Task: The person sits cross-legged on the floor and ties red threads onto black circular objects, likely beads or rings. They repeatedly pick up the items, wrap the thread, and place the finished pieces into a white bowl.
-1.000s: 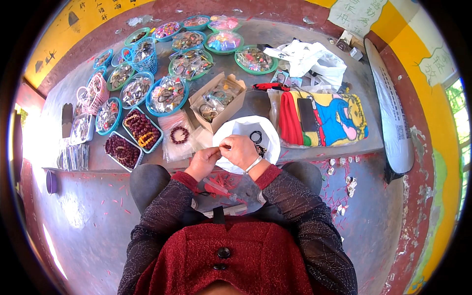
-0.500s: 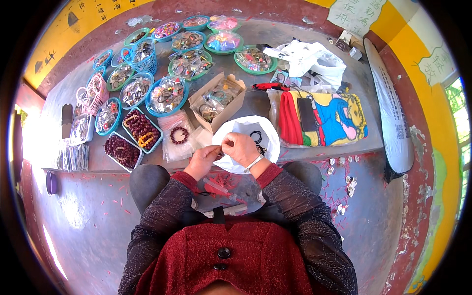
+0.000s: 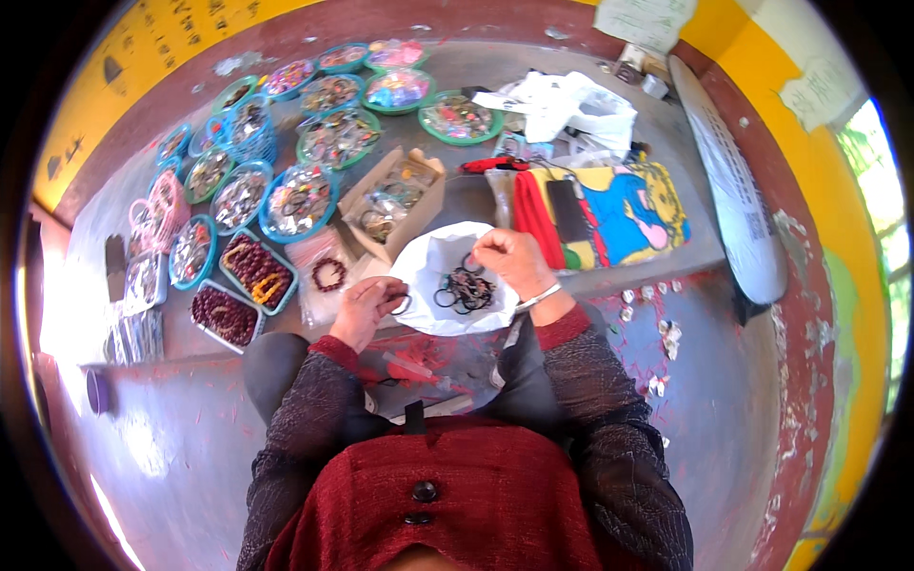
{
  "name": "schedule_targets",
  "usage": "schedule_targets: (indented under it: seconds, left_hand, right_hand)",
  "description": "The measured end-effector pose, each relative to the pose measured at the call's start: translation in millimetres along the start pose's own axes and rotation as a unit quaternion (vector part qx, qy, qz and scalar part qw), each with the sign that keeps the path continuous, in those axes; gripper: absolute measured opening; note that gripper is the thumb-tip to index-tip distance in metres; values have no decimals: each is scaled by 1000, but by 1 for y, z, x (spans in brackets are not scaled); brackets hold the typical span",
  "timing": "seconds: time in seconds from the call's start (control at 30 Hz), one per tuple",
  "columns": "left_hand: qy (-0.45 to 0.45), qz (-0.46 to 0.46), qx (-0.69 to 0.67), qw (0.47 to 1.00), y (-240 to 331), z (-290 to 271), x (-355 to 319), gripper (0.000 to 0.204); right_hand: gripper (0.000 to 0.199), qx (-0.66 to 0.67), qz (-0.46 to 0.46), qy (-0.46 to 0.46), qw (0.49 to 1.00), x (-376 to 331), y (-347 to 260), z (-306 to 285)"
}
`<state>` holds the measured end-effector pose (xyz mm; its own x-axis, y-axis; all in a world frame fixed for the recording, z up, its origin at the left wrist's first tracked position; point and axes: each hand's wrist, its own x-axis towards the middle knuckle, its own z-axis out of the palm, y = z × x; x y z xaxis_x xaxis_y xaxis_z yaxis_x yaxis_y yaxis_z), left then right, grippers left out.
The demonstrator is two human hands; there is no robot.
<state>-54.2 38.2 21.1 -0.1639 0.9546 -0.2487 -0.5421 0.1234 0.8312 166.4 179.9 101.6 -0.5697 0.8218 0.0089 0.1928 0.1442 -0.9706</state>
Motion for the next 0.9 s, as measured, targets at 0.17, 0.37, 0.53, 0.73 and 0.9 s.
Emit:
schedule_targets:
  seconds: [0.17, 0.37, 0.53, 0.73, 0.9]
  left_hand:
    - [3, 13, -24, 1000, 2, -2, -6, 24]
    - [-31, -5, -5, 999, 7, 22, -8, 25]
    - [-19, -1, 17, 1000, 9, 20, -18, 26]
    - [-68, 0, -67, 995, 4, 33, -14, 25]
    - [-52, 10, -97, 994, 13, 29, -24, 26]
  right_hand:
    - [10, 105, 8, 85, 991, -57, 13, -114]
    - [23, -639, 353, 47, 682, -264, 242, -287]
    - [23, -454, 613, 259, 593, -351, 262, -290]
    - [24, -515, 354, 532, 570, -294, 231, -330]
    - [19, -61, 19, 453, 889, -91, 79, -217]
